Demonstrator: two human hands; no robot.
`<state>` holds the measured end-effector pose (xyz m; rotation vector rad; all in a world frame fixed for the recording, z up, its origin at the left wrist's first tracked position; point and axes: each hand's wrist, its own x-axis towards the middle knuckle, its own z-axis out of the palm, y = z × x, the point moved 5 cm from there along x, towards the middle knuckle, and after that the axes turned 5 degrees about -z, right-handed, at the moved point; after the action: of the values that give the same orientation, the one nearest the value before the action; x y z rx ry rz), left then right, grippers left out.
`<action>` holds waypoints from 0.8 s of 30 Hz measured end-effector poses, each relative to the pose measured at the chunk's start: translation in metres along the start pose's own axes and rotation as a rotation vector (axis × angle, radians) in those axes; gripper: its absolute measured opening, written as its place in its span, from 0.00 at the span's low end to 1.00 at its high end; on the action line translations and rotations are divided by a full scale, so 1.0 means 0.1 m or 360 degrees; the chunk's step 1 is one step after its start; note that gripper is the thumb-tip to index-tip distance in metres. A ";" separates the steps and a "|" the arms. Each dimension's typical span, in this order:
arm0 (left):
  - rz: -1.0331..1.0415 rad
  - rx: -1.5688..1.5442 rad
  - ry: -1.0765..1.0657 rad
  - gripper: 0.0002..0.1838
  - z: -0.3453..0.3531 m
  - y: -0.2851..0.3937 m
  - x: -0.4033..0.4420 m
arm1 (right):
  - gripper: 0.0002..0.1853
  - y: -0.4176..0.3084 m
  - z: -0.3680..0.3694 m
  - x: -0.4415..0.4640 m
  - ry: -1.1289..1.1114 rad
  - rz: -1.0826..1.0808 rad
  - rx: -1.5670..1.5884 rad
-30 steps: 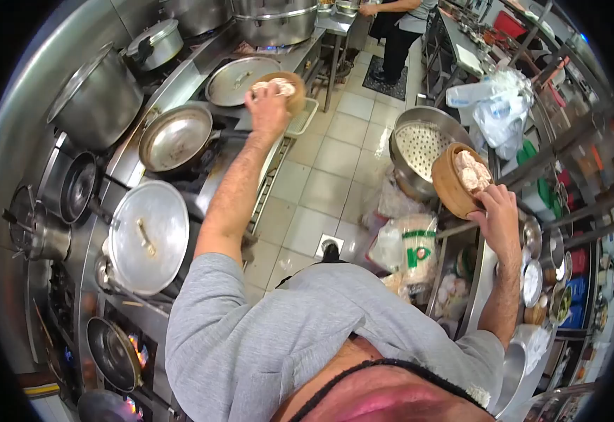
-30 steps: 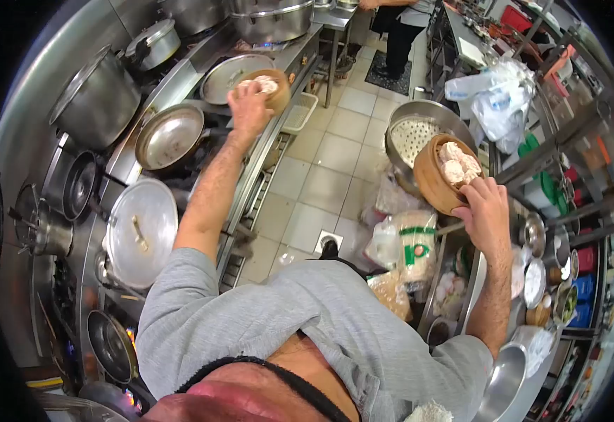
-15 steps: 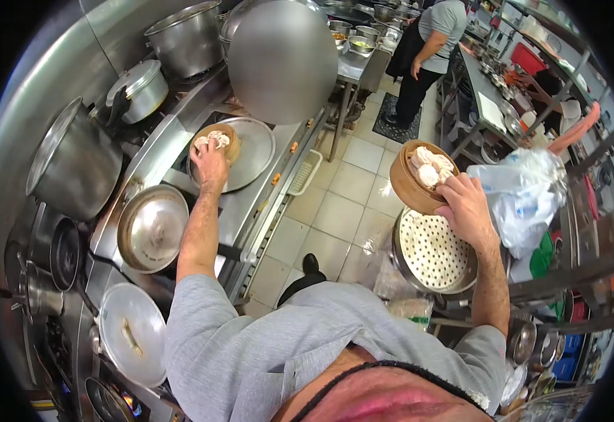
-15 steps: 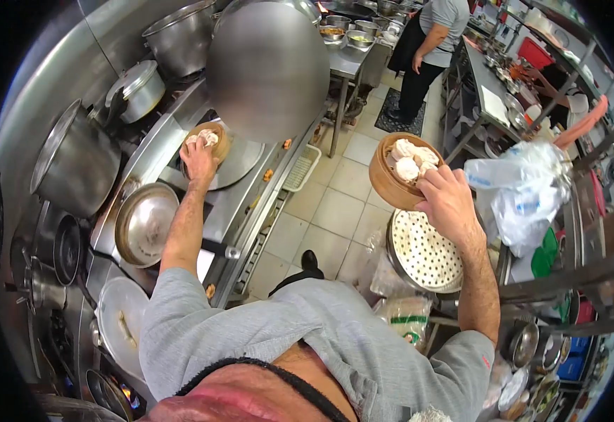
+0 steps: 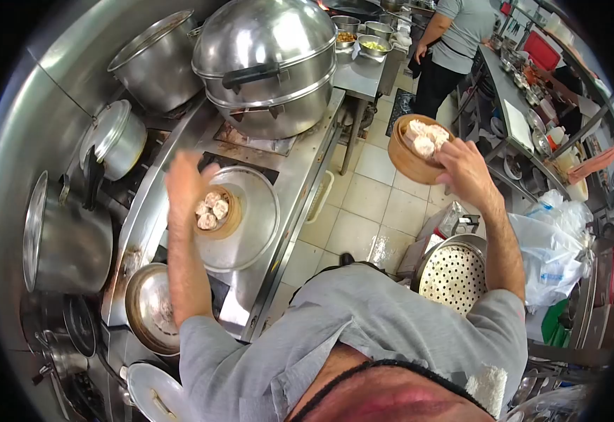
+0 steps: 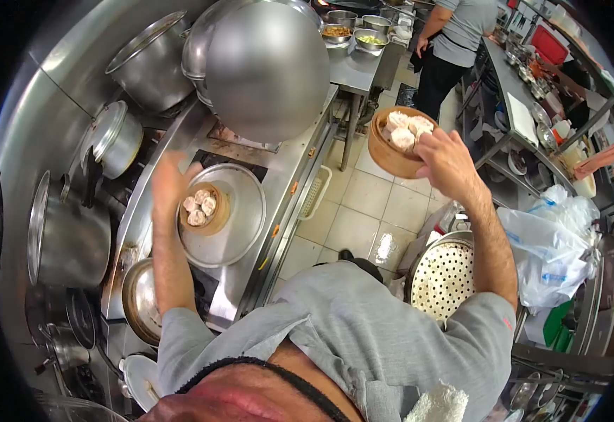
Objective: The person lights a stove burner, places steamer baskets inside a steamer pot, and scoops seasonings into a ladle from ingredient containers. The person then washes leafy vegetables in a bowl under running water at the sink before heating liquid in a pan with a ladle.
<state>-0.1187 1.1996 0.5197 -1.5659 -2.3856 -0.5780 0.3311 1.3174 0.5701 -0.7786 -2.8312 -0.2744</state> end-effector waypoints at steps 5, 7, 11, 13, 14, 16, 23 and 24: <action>0.0380 -0.0108 0.0538 0.22 -0.72 0.80 1.30 | 0.14 0.56 0.07 0.58 0.0026 -0.0072 -0.0092; 0.0431 0.0010 0.0564 0.25 -0.74 1.03 1.88 | 0.15 0.78 0.04 0.77 0.0064 -0.0089 -0.0049; 0.0432 0.0161 0.0658 0.26 -0.58 1.45 2.97 | 0.17 1.23 -0.04 1.06 0.0140 -0.0139 -0.0036; 0.0310 -0.0004 0.0499 0.25 -0.47 1.63 3.35 | 0.17 1.45 -0.07 1.17 0.0153 -0.0165 -0.0040; 0.0300 0.0006 0.0507 0.25 -0.39 1.67 3.56 | 0.17 1.56 -0.07 1.22 0.0166 -0.0173 -0.0045; 0.0119 0.0163 0.0212 0.28 -0.13 1.68 3.93 | 0.17 1.77 -0.04 1.33 0.0181 -0.0188 -0.0066; 0.0198 0.0315 0.0136 0.19 -0.18 1.67 4.08 | 0.14 2.29 0.02 1.95 0.0165 -0.0242 -0.0222; 0.0169 0.0259 0.0154 0.18 -0.27 1.68 4.04 | 0.14 2.32 0.01 2.08 0.0218 -0.0285 -0.0219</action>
<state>-0.1280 1.5800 0.7383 -1.5462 -2.2036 -0.4172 0.2764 1.6147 0.6470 -0.5089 -2.7759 -0.5326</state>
